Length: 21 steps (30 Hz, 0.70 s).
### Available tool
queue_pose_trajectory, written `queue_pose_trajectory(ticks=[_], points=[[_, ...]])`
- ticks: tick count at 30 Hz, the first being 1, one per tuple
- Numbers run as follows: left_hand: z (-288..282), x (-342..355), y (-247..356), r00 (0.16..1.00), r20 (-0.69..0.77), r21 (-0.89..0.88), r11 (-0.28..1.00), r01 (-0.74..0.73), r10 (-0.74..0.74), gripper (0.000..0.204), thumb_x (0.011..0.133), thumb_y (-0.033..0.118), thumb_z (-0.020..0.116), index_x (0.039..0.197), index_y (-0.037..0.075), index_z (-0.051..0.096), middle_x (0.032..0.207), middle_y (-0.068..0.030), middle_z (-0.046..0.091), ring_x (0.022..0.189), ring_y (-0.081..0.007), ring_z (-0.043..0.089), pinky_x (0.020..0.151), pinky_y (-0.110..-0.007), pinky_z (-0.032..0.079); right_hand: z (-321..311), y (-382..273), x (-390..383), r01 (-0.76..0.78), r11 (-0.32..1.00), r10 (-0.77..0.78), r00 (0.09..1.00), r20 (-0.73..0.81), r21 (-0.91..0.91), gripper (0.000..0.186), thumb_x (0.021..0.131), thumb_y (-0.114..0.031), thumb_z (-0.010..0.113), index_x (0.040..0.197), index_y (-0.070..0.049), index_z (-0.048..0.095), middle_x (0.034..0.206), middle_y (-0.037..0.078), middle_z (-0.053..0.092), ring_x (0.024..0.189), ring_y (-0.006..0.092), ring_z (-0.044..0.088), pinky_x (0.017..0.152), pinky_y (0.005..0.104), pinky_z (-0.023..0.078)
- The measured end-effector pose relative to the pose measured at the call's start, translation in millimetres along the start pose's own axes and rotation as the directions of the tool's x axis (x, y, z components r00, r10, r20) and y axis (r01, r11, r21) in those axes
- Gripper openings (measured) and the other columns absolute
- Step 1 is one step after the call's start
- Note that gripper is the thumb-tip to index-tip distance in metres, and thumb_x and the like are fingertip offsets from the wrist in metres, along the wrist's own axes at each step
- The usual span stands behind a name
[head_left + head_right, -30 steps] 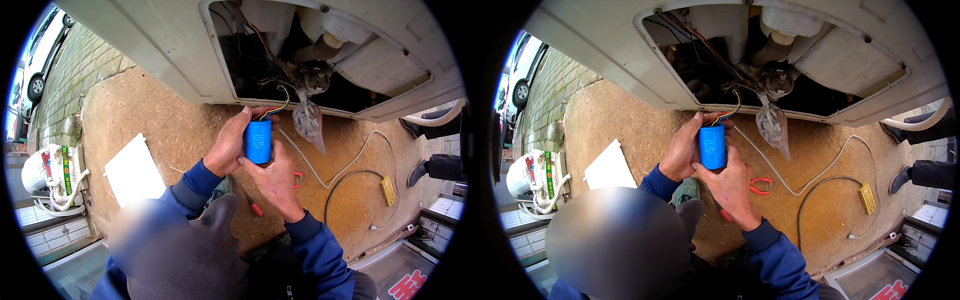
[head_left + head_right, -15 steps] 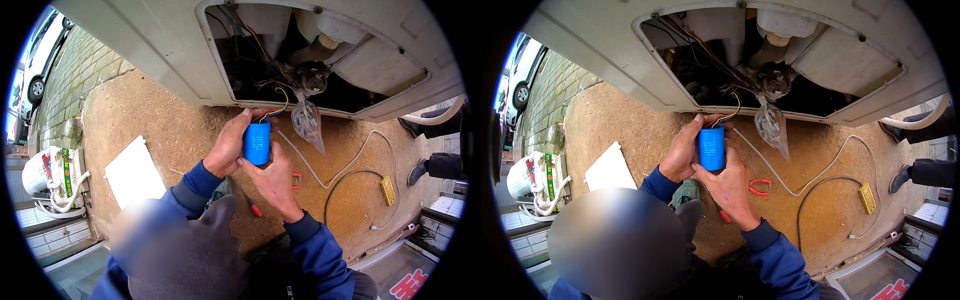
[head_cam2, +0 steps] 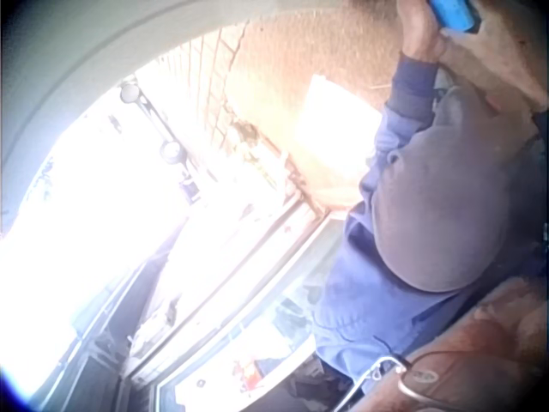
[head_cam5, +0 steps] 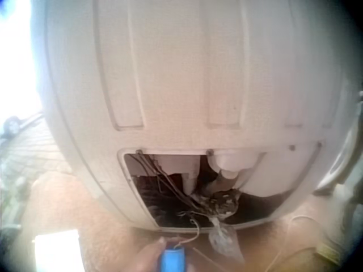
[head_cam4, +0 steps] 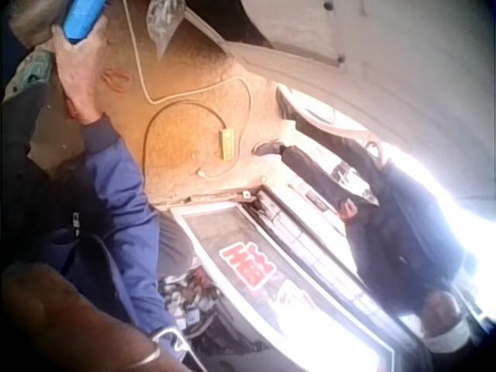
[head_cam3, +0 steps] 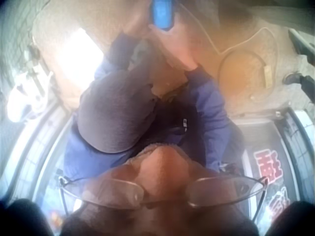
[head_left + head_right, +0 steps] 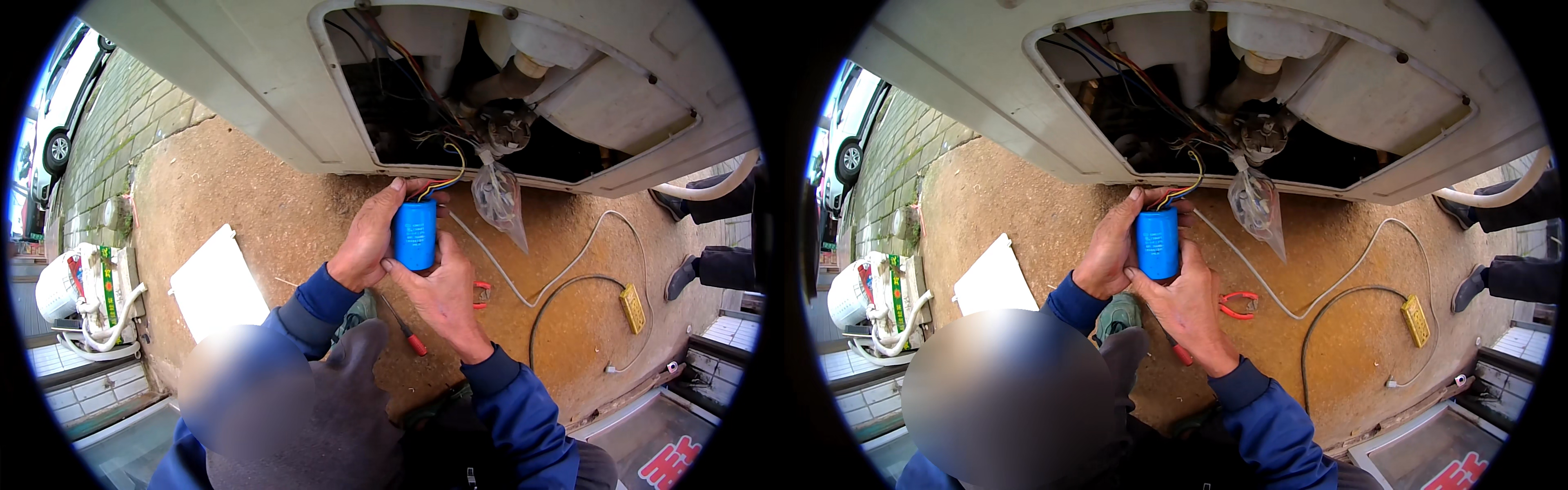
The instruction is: The person opens the bottom panel of a white appliance and uses pliers and a screwdriver to manipulate internal wires and components. They handle a blue cylindrical part and connect wires within the machine's interior.
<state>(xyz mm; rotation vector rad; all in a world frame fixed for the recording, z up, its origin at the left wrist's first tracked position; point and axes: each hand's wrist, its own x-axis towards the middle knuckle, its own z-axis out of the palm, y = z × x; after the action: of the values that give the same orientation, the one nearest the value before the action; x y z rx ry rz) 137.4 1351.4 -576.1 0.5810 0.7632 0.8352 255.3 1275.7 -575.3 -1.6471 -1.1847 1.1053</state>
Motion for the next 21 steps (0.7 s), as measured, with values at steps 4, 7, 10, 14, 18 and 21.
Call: queue_pose_trajectory(ticks=[4, 7, 10, 14, 18, 21], points=[[-2.1, 0.1, -1.0, 1.0, 0.011, 0.01, 1.0, -0.007, 0.007, 0.055, 0.108, 0.046, 0.041, 0.14, 0.002, 0.049, 0.133, -0.0204, 0.06, 0.121, -0.0297, 0.061, 0.101, -0.045, 0.054, 0.1, 1.0, 0.6, 0.003, 1.0, -0.003, 1.0, 0.008, 0.014, 0.05, 0.076, -0.021, 0.089, 0.108, 0.003, 0.059, 0.093, 0.011, 0.071, 0.082, 0.0152, 0.069, 0.073, 0.0311, 0.056], [-2.0, 0.9, -1.4, 1.0, 0.006, 0.004, 1.0, -0.001, 0.001, 0.055, 0.109, 0.046, 0.041, 0.14, 0.002, 0.049, 0.133, -0.0204, 0.06, 0.121, -0.0297, 0.061, 0.101, -0.045, 0.054, 0.7, 3.4, 0.8, -0.003, 1.0, 0.003, 1.0, 0.011, 0.022, 0.05, 0.077, -0.02, 0.088, 0.109, 0.003, 0.058, 0.094, 0.011, 0.071, 0.083, 0.015, 0.068, 0.073, 0.031, 0.056], [-1.9, 0.2, -1.1, 1.0, 0.0, 0.001, 1.0, 0.0, 0.0, 0.054, 0.109, 0.045, 0.041, 0.14, 0.002, 0.049, 0.133, -0.0205, 0.06, 0.121, -0.0299, 0.061, 0.102, -0.045, 0.053, 1.1, 3.6, 0.9, -0.005, 1.0, 0.004, 1.0, 0.017, 0.022, 0.049, 0.077, -0.019, 0.088, 0.11, 0.003, 0.058, 0.094, 0.011, 0.071, 0.084, 0.0146, 0.068, 0.074, 0.0309, 0.056], [-1.0, 0.8, -1.0, 1.0, 0.001, 0.011, 1.0, 0.008, -0.008, 0.053, 0.109, 0.043, 0.039, 0.139, 0.001, 0.05, 0.133, -0.0205, 0.06, 0.121, -0.0304, 0.061, 0.102, -0.045, 0.053, -0.2, 1.6, 1.2, -0.017, 0.999, 0.017, 1.0, 0.023, 0.031, 0.05, 0.077, -0.02, 0.088, 0.11, 0.003, 0.058, 0.094, 0.011, 0.071, 0.084, 0.0156, 0.068, 0.074, 0.0318, 0.056], [-3.3, 0.8, -2.4, 1.0, -0.003, 0.011, 1.0, 0.015, -0.015, 0.051, 0.11, 0.04, 0.037, 0.139, -0.001, 0.05, 0.134, -0.0208, 0.06, 0.121, -0.0307, 0.061, 0.102, -0.046, 0.053, -2.0, 1.8, 2.4, -0.012, 1.0, 0.012, 1.0, 0.028, -0.016, 0.052, 0.076, -0.023, 0.087, 0.111, 0.002, 0.058, 0.093, 0.015, 0.071, 0.083, 0.022, 0.07, 0.074, 0.0367, 0.056], [-8.1, 0.9, -5.8, 1.0, 0.016, -0.007, 1.0, 0.008, -0.008, 0.049, 0.11, 0.035, 0.037, 0.138, -0.002, 0.051, 0.134, -0.0212, 0.06, 0.122, -0.0304, 0.061, 0.104, -0.045, 0.051, -4.9, 1.5, 3.9, -0.032, 0.999, 0.032, 0.998, 0.055, 0.001, 0.055, 0.075, -0.025, 0.084, 0.115, 0.002, 0.058, 0.093, 0.021, 0.072, 0.085, 0.0319, 0.074, 0.075, 0.0427, 0.057]])
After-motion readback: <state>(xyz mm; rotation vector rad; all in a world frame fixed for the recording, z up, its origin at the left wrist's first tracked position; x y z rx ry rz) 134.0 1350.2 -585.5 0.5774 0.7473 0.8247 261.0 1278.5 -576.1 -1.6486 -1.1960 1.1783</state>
